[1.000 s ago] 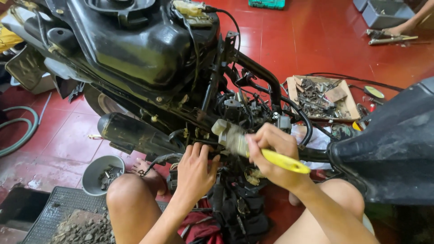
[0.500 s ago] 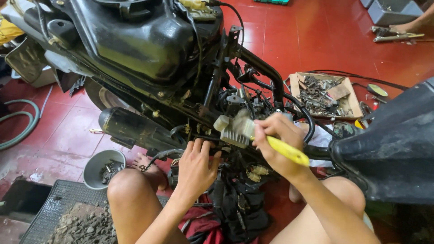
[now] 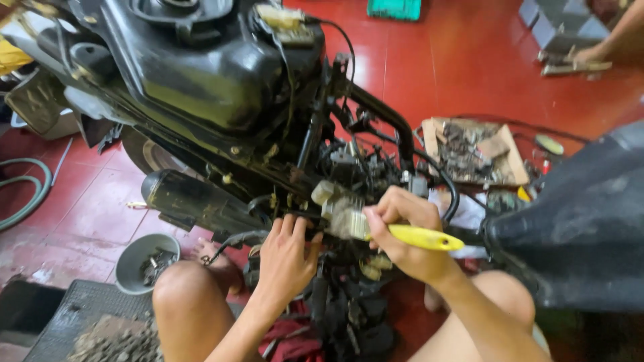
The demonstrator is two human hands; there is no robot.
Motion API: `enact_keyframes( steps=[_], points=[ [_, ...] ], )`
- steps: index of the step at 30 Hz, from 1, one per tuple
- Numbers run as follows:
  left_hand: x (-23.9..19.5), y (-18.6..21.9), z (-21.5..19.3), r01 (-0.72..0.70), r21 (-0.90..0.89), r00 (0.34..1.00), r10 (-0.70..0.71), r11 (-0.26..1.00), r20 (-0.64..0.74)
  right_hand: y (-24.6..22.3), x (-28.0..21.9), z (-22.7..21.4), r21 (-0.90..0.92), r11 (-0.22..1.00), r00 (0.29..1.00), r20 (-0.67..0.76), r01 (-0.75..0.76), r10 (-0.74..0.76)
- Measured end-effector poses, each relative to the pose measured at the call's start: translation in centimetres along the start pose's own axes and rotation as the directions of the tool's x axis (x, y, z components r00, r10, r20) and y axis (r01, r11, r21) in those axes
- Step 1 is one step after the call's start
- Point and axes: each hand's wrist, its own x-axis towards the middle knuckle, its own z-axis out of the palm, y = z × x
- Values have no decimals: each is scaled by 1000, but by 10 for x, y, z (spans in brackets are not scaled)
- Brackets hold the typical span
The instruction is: The person sits on the floor and uses a yellow-handled brush to scrub the motorcycle engine, focusing on the cylinder head and surrounding components. The person holds the engine parts with one hand while scrubbing with the other.
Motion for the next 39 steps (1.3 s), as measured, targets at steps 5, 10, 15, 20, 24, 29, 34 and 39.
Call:
enact_keyframes(
  steps=[5,10,15,20,24,29,34,39],
  points=[
    [-2,-7,8,-5,12,1000,5,1000,23,23,-1,7,36,999,995,-94,-19,23],
    [-1,-5,5,-4,11,999,4,1000,36,5,-2,4,42,998,999,-31,-37,38],
    [-4,-6,7,-10,27,1000,9,1000,25,10,-7,11,164,983,986,-128,-87,108],
    [-4,-7,7,13,11,999,-14,1000,44,14,-8,7,-208,977,982,-168,54,-90],
    [0,-8,5,-2,8,1000,2,1000,26,14,0,6,-116,992,997,-39,55,-59],
    [-4,-7,7,-2,6,1000,2,1000,11,10,1,4,-72,997,991,-133,22,-31],
    [-5,-6,6,-5,11,1000,5,1000,12,14,-3,3,71,996,997,-65,-45,50],
    [-3,-6,5,0,-1,1000,0,1000,0,28,-6,-6,-3,1000,986,-167,-8,7]
  ],
)
